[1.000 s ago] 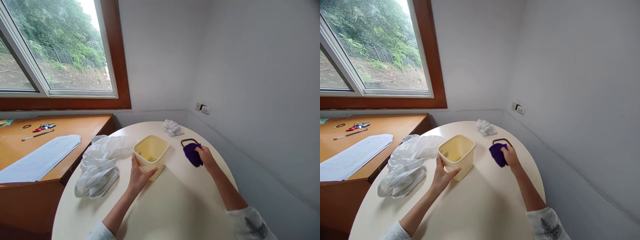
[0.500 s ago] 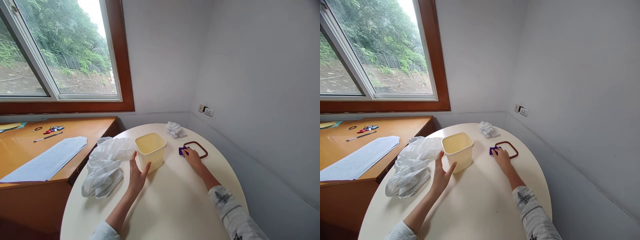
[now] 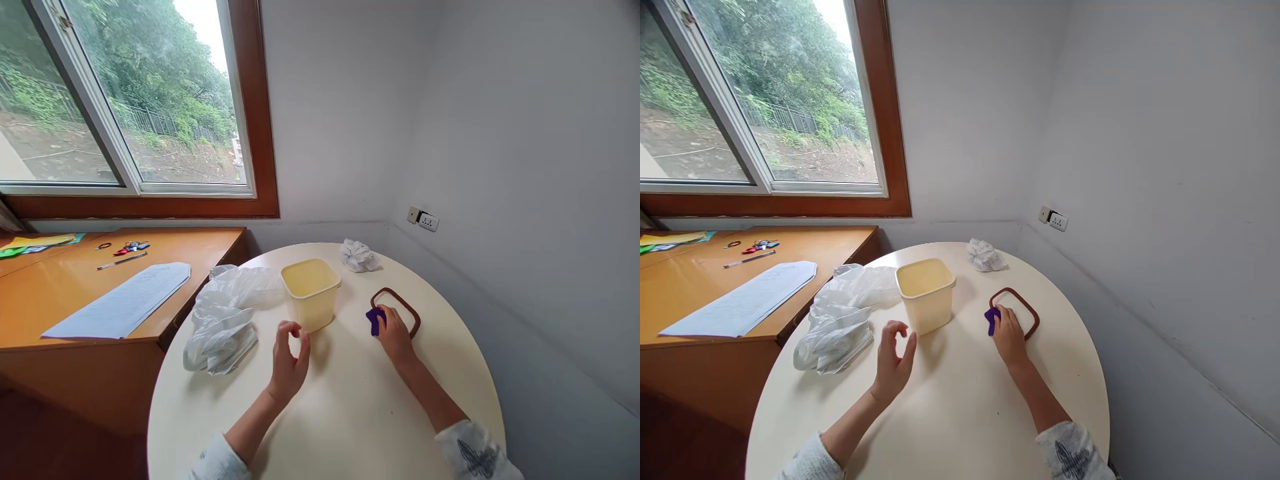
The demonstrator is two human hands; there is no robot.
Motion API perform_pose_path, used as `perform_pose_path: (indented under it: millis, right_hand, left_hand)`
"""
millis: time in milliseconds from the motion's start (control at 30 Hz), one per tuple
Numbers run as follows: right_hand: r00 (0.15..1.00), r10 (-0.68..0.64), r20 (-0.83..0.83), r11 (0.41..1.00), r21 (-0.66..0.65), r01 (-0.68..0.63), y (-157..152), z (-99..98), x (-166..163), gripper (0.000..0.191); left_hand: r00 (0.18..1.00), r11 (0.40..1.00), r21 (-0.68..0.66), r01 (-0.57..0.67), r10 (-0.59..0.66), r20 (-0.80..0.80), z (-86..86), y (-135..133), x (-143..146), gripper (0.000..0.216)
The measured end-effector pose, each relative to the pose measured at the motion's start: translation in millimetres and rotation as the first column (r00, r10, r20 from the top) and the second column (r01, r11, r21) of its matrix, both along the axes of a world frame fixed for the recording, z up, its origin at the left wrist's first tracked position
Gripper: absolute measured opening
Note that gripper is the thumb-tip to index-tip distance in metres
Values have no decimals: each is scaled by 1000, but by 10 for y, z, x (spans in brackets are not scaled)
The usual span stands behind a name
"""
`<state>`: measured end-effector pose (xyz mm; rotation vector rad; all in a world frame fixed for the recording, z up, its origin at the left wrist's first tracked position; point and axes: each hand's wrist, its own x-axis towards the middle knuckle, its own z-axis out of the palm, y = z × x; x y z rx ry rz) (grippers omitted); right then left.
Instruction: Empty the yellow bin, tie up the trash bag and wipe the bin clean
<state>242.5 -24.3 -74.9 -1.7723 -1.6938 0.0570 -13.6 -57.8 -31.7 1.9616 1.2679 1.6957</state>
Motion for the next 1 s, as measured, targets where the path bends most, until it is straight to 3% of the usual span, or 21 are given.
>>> perform_pose_path:
  millis: [100,167,267,333,467,667,800,1000]
  right_hand:
    - [984,157,-89,968,211,-135,-272,100,-147,31]
    - [950,295,-103,917,312,-250,-476,163,-280,30]
    - [892,446,-73,856,327,-401,-753,229,-482,36]
    - [857,514,-40,818,322,-476,-882,249,-586,41]
    - [844,535,19,792,336,-510,-997,255,-685,46]
    - [852,502,149,787,330,-521,-1083,295,-689,51]
    - [845,463,268,753,384,-534,-1171,344,-639,46]
    - [780,431,454,707,367,-604,-1228,463,-503,36]
  left_hand:
    - [977,956,-205,211,-199,78,18,-150,111,9]
    - [922,859,-345,378,-317,221,40,-232,195,22]
    - [790,669,-436,602,-419,448,69,-309,303,34]
    - [754,616,-453,645,-417,507,78,-326,347,34]
    - [803,640,-499,585,-371,466,80,-294,356,36]
    - [826,646,-516,562,-408,388,122,-323,302,31]
    - [846,678,-506,533,-437,305,226,-407,263,27]
    - [823,666,-484,568,-474,314,366,-422,231,26]
